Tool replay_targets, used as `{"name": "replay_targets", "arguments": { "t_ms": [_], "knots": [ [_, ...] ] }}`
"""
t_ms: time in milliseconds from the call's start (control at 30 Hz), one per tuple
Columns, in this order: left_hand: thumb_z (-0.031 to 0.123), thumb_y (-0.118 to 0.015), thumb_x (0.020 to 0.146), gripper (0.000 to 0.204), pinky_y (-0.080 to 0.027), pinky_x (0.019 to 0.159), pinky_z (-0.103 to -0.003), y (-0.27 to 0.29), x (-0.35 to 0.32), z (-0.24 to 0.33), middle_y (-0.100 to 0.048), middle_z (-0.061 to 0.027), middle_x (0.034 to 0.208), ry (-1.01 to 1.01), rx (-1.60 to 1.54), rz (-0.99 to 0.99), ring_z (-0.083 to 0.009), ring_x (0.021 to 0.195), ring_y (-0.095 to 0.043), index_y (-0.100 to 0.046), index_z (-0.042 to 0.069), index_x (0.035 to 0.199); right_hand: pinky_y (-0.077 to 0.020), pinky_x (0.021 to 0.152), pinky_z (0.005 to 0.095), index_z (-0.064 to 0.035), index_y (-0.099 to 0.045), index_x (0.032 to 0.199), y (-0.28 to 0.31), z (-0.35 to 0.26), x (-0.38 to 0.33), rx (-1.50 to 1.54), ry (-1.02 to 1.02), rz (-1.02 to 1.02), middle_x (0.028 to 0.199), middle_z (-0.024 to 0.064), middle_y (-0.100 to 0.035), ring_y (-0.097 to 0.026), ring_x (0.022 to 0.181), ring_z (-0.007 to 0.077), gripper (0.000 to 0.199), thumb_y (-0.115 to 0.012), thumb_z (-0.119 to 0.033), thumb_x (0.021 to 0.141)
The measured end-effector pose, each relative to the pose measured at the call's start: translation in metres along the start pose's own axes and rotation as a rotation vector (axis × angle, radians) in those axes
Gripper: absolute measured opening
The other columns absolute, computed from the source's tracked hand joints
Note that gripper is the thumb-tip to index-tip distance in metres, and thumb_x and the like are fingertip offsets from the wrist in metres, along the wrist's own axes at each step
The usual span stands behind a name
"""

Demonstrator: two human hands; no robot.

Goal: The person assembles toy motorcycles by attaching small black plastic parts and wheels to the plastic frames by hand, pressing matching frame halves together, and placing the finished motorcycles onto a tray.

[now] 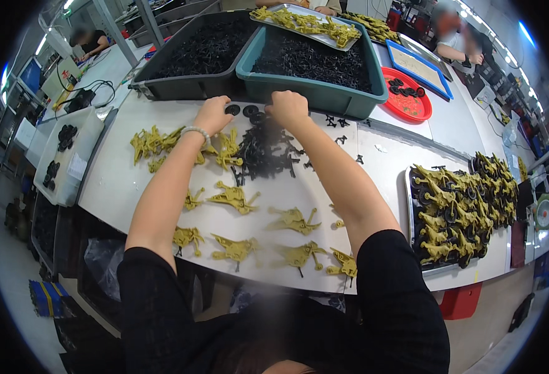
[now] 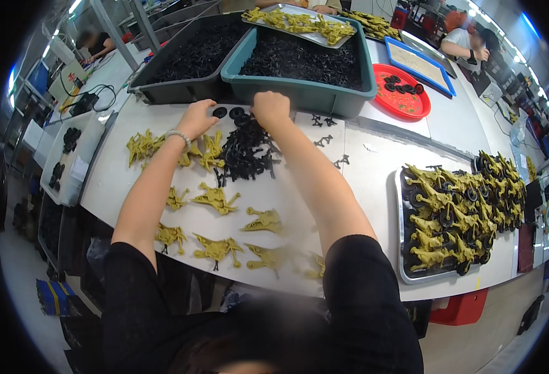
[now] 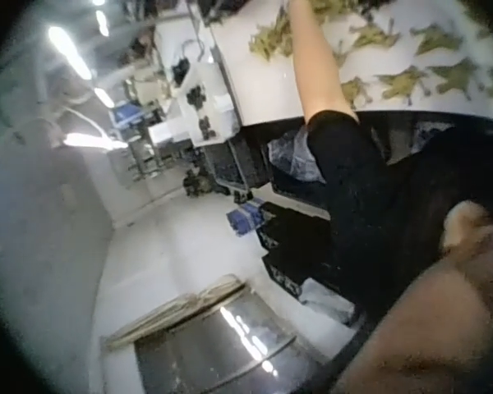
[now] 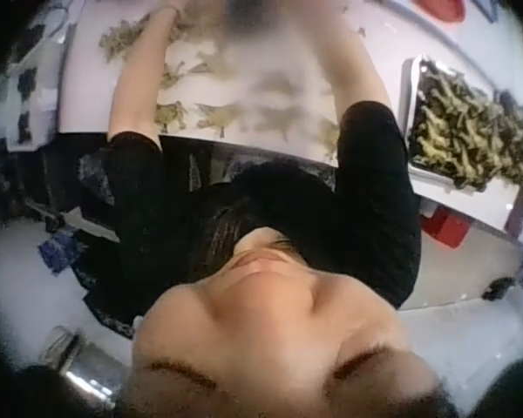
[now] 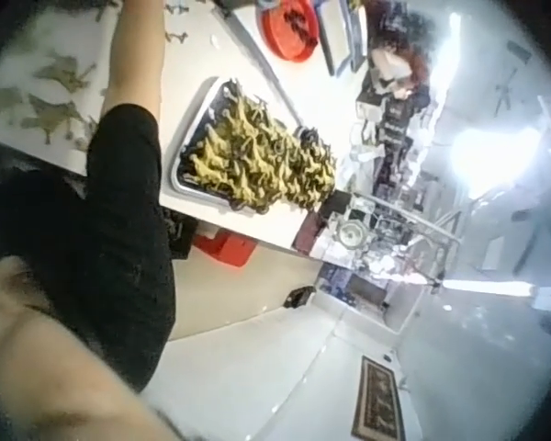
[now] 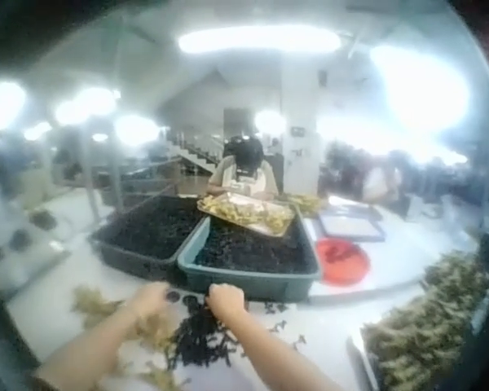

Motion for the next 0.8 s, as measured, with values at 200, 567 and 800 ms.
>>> {"name": "replay_targets", "arguments": {
  "t_ms": [200,567,800],
  "knots": [
    [0.011,-0.071,0.07,0.036,-0.05,0.088,-0.04,-0.027,0.034,-0.018,-0.065,-0.0227,0.105,0.1,-0.021,-0.104,-0.0347,0.1,-0.062,-0.066,-0.001,0.104,-0.0542,0.074,0.0398,-0.008,-0.071,0.085,0.004,0.006,-0.006,0.078,-0.021,0.022,0.089,0.0148,-0.069,-0.067,0.087,0.0328,0.025,-0.078,-0.026,0.07],
    [0.012,-0.07,0.075,0.039,-0.049,0.078,-0.028,0.03,-0.085,0.131,-0.065,-0.0062,0.1,-0.159,-0.611,-0.086,-0.0137,0.084,-0.058,-0.063,0.002,0.112,-0.0507,0.076,0.0325,-0.005,-0.067,0.094,0.132,0.053,-0.14,0.332,0.085,0.061,0.088,0.0104,-0.069,-0.066,0.083,0.0202,0.027,-0.074,-0.027,0.08],
    [0.005,-0.072,0.067,0.042,-0.046,0.084,-0.039,0.018,-0.237,0.235,-0.059,-0.0127,0.104,-0.565,-0.585,-0.224,-0.0306,0.097,-0.055,-0.061,0.001,0.108,-0.0518,0.077,0.0341,-0.0008,-0.061,0.085,0.172,0.077,-0.35,0.3,-0.03,0.128,0.098,0.0148,-0.068,-0.067,0.087,0.0249,0.015,-0.072,-0.002,0.075]
  ]
}}
Point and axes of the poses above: each hand's wrist, its own x-axis towards the middle knuckle, its own y-axis out of the back of the hand, z = x × y, the point moved 5 cm from there along x, towards the middle knuckle
